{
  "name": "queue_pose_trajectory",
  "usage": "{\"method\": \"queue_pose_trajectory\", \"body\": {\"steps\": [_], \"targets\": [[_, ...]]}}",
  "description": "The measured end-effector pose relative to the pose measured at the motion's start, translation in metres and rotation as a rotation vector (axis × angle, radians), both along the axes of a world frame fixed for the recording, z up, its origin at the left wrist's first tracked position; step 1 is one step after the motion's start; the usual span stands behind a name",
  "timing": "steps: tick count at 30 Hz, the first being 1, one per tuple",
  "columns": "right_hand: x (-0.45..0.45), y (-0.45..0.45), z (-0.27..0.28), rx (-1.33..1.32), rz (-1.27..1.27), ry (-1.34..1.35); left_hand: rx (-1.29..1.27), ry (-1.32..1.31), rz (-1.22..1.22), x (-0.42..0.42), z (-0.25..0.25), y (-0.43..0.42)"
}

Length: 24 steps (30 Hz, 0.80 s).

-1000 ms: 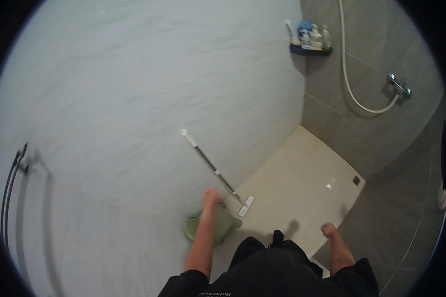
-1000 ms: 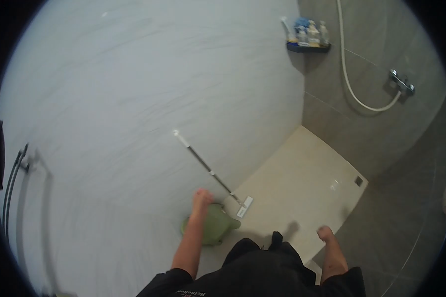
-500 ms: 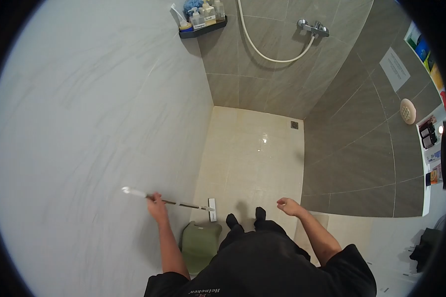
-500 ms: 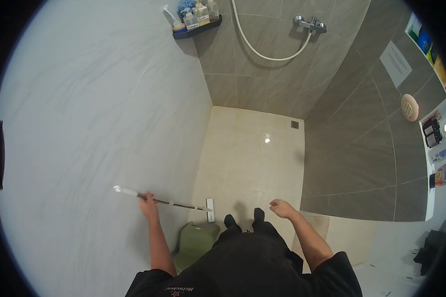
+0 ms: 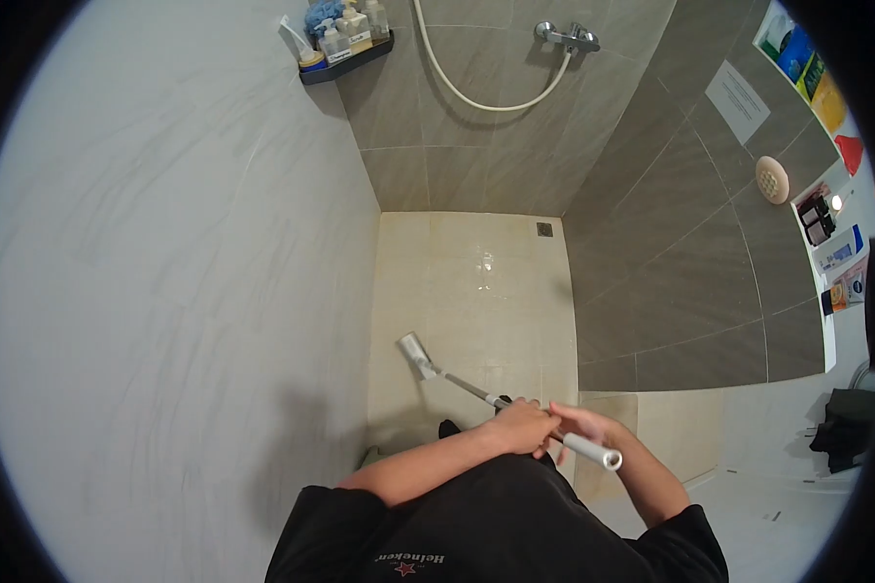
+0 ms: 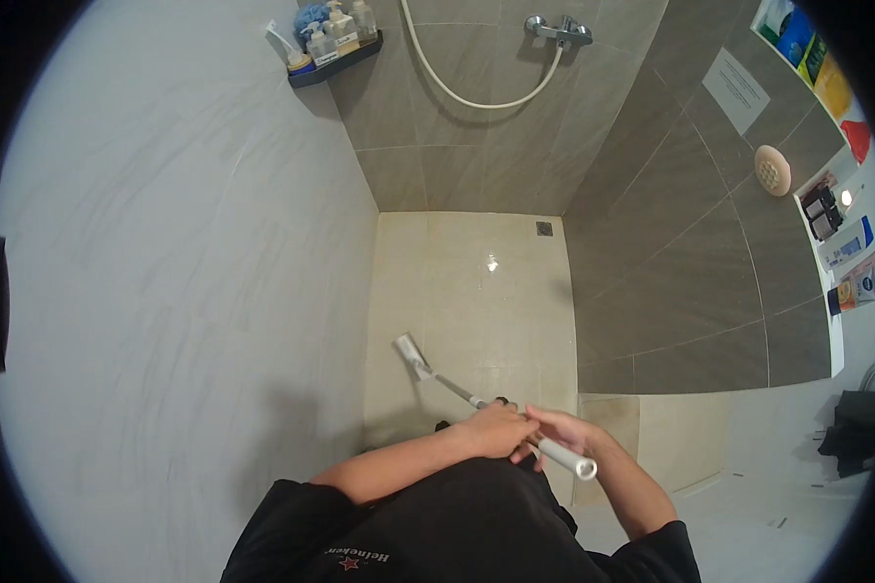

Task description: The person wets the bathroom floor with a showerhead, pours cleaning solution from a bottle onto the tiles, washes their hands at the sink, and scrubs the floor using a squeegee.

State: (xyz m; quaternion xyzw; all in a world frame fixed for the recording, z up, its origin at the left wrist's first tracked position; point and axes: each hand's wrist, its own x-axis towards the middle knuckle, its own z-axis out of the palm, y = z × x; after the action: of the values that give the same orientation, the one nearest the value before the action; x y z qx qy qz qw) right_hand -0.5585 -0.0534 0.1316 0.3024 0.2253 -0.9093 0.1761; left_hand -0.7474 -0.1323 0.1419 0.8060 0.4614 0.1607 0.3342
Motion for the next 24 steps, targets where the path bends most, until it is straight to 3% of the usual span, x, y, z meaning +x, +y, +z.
{"method": "queue_pose_trajectory", "body": {"steps": [2,3,6,10,12,13,15,17,19,23,24], "targets": [[0.021,-0.018,0.034,0.109,0.000,-0.035,-0.086,0.295,-0.337,0.019,0.005,0.012],[0.031,-0.024,0.053,0.227,0.010,-0.070,-0.089,0.298,-0.345,0.027,0.004,0.018],[0.063,-0.032,0.096,0.245,-0.015,-0.221,-0.148,0.347,-0.438,0.060,-0.005,0.032],[0.103,-0.046,0.066,0.400,0.072,-0.258,-0.187,0.617,-0.698,0.129,-0.015,0.054],[0.119,-0.054,0.039,0.794,0.315,-0.399,-0.142,0.710,-0.768,0.150,-0.028,0.059],[0.121,-0.057,0.043,0.892,0.343,-0.541,-0.068,0.609,-0.668,0.157,-0.046,0.061],[0.160,-0.063,0.007,0.945,0.299,-0.603,0.003,0.510,-0.580,0.160,-0.080,0.076],[0.189,-0.060,-0.006,0.988,0.268,-0.664,0.079,0.243,-0.429,0.143,-0.104,0.094],[0.210,-0.051,0.004,0.620,-0.001,-0.747,-0.090,0.309,-0.336,0.101,-0.100,0.115],[0.299,-0.070,-0.073,0.477,0.062,-0.678,-0.374,0.481,0.084,-0.008,-0.149,0.111],[0.330,-0.088,-0.098,0.900,0.203,-0.745,-0.451,0.456,0.257,-0.038,-0.169,0.096]]}}
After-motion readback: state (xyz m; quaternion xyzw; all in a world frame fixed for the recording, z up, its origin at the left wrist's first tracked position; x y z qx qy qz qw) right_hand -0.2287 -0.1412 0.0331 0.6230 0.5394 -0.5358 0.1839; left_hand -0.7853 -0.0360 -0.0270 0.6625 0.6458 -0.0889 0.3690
